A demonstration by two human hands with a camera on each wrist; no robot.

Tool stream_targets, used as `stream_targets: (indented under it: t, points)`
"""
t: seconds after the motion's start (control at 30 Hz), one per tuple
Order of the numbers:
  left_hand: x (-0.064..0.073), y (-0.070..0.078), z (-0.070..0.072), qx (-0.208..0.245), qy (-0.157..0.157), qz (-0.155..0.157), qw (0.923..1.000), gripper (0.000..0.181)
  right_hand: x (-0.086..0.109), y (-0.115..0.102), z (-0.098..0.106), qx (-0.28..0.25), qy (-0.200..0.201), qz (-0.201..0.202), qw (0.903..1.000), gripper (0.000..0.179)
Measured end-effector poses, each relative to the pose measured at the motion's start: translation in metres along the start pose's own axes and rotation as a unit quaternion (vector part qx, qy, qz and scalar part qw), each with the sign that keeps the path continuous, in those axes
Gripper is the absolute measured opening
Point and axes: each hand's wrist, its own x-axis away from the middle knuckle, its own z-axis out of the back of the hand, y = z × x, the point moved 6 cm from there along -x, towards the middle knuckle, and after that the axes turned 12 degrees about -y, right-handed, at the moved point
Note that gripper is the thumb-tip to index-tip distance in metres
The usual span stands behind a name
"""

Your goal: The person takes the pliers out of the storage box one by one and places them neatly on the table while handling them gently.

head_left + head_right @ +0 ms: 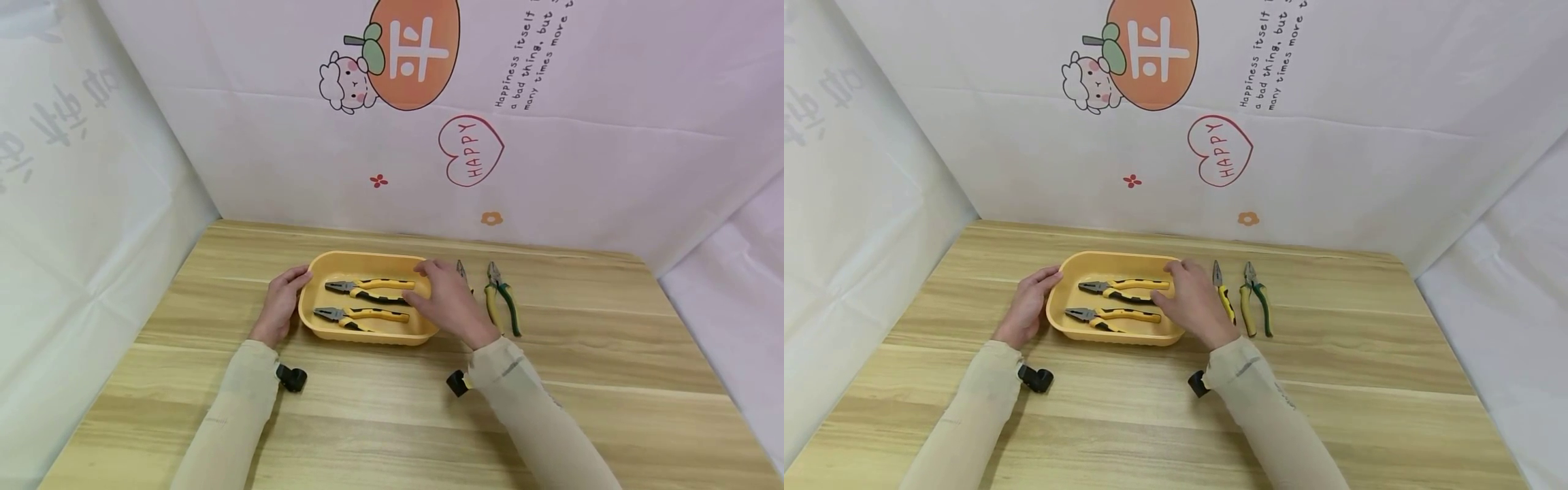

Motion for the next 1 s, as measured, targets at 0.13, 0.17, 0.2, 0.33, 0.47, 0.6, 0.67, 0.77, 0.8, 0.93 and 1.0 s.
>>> stream_targets:
  t: [0.13,0.17,0.2,0.33,0.47,0.6,0.67,0.77,0.8,0.93,1.0]
  points:
    - [0.000,0.000,0.000,-0.002,0.000,0.001,1.0000,0.045,-0.004,-0.002,-0.006,-0.005,-0.009,0.008,0.9999,0.056]
    - [0.000,0.000,0.000,-0.003,0.001,0.002,1.0000,0.045,-0.006,-0.002,-0.007,-0.008,-0.012,0.009,0.9999,0.057]
    - [0.000,0.000,0.000,-0.004,0.001,0.001,1.0000,0.045,-0.007,-0.002,-0.009,-0.008,-0.015,0.012,0.9998,0.057]
    - [0.000,0.000,0.000,-0.002,0.003,0.001,1.0000,0.045,-0.012,-0.002,-0.014,-0.007,-0.027,0.011,0.9995,0.058]
    - [0.000,0.000,0.000,0.000,0.003,0.000,1.0000,0.045,-0.017,0.000,-0.020,-0.001,-0.036,0.008,0.9993,0.058]
    - [0.000,0.000,0.000,0.002,0.003,0.000,1.0000,0.045,-0.023,0.001,-0.024,0.002,-0.035,0.016,0.9993,0.059]
    - [0.000,0.000,0.001,0.002,0.003,0.000,1.0000,0.044,-0.025,0.000,-0.026,0.003,-0.034,0.021,0.9992,0.060]
    - [-0.001,0.000,0.000,0.000,0.003,0.001,1.0000,0.044,-0.028,0.000,-0.029,0.002,-0.033,0.025,0.9991,0.062]
    - [-0.001,0.000,0.000,0.000,0.003,0.001,1.0000,0.044,-0.029,0.000,-0.030,0.003,-0.033,0.025,0.9991,0.062]
    - [-0.001,0.000,0.000,-0.002,0.003,0.001,1.0000,0.045,-0.031,-0.002,-0.033,0.012,-0.031,0.028,0.9991,0.063]
    - [-0.001,0.000,0.000,0.000,0.002,0.000,1.0000,0.045,-0.032,-0.002,-0.034,0.016,-0.029,0.029,0.9990,0.063]
